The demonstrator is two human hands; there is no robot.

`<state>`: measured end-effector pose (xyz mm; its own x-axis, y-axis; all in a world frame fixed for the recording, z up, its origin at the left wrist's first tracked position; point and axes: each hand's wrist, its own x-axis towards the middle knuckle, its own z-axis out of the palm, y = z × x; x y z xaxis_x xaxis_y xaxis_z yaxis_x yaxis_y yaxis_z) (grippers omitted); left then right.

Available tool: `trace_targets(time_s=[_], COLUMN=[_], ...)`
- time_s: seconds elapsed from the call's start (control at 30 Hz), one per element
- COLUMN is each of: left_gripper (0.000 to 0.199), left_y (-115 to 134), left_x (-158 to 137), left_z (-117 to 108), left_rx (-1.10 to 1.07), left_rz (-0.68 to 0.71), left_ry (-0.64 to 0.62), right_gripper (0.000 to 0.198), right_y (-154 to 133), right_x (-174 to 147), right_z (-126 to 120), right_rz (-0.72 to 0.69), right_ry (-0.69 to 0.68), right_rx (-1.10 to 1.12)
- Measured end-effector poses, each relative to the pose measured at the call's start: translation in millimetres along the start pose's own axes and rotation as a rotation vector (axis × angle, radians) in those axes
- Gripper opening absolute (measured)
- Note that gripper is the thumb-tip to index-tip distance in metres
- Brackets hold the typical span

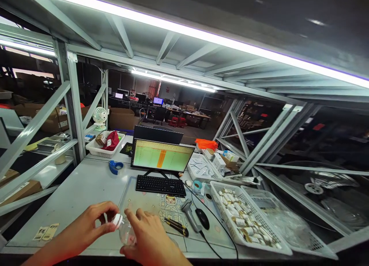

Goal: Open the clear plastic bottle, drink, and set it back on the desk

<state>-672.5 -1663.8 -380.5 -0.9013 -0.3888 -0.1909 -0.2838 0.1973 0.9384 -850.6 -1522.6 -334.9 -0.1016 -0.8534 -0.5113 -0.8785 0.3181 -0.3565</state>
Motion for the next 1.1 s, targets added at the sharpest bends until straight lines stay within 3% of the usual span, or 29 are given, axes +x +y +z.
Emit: trace_targets(time_s=[0.13,0.2,0.27,0.37,0.43,0.57,0.7,0.77,0.83,0.9,0.97,1.03,1.1], left_gripper=[0.016,0.024,0.034,0.042,0.046,0.056,0.042,0.033,0.025,0.018,0.024,0.028,0.023], left_y=[-2.4,-12.3,-22.5,-29.7,-27.7,-18.6,-19.8,-24.7,-29.6,-33.0,-35.4,-38.3,-41.9], left_x=[-7.0,-7.1,-4.7,0.4,2.6,2.7,-0.2,-3.0,-6.2,-8.7,-8.9,-7.0,-4.1], left_z=[-5.2,-3.1,1.4,8.6,11.3,11.8,12.0,12.5,12.0,9.5,6.1,3.7,4.4], left_rx=[-0.108,-0.257,-0.359,-0.152,0.096,0.339,0.331,0.331,0.337,0.346,0.378,0.414,0.423], left_rz=[0.160,0.198,0.183,0.094,0.009,-0.140,-0.149,-0.065,0.108,0.341,0.519,0.560,0.462], left_ry=[-0.076,-0.121,-0.089,0.154,0.197,-0.014,-0.111,-0.114,-0.103,-0.100,-0.112,-0.099,-0.085], right_gripper=[0.096,0.096,0.096,0.097,0.099,0.099,0.097,0.094,0.092,0.092,0.094,0.094,0.091], right_y=[8.7,12.0,13.4,13.6,14.3,17.8,22.0,25.0,29.9,36.8,43.2,45.8,42.8], right_x=[-0.2,0.7,1.3,1.3,1.5,3.7,5.1,4.8,4.7,5.3,6.1,5.8,3.8], right_z=[6.0,12.0,17.4,22.5,25.0,34.0,43.0,42.4,38.0,32.4,28.9,29.2,32.8], right_rz=[-0.032,-0.041,-0.045,-0.053,-0.056,-0.069,-0.091,-0.094,-0.122,-0.162,-0.188,-0.201,-0.209], right_ry=[0.022,0.028,0.034,0.044,0.044,0.031,0.013,0.017,-0.006,-0.102,-0.211,-0.222,-0.130], right_rx=[0.029,0.040,0.060,0.081,0.078,0.060,0.062,0.101,0.189,0.308,0.404,0.450,0.428])
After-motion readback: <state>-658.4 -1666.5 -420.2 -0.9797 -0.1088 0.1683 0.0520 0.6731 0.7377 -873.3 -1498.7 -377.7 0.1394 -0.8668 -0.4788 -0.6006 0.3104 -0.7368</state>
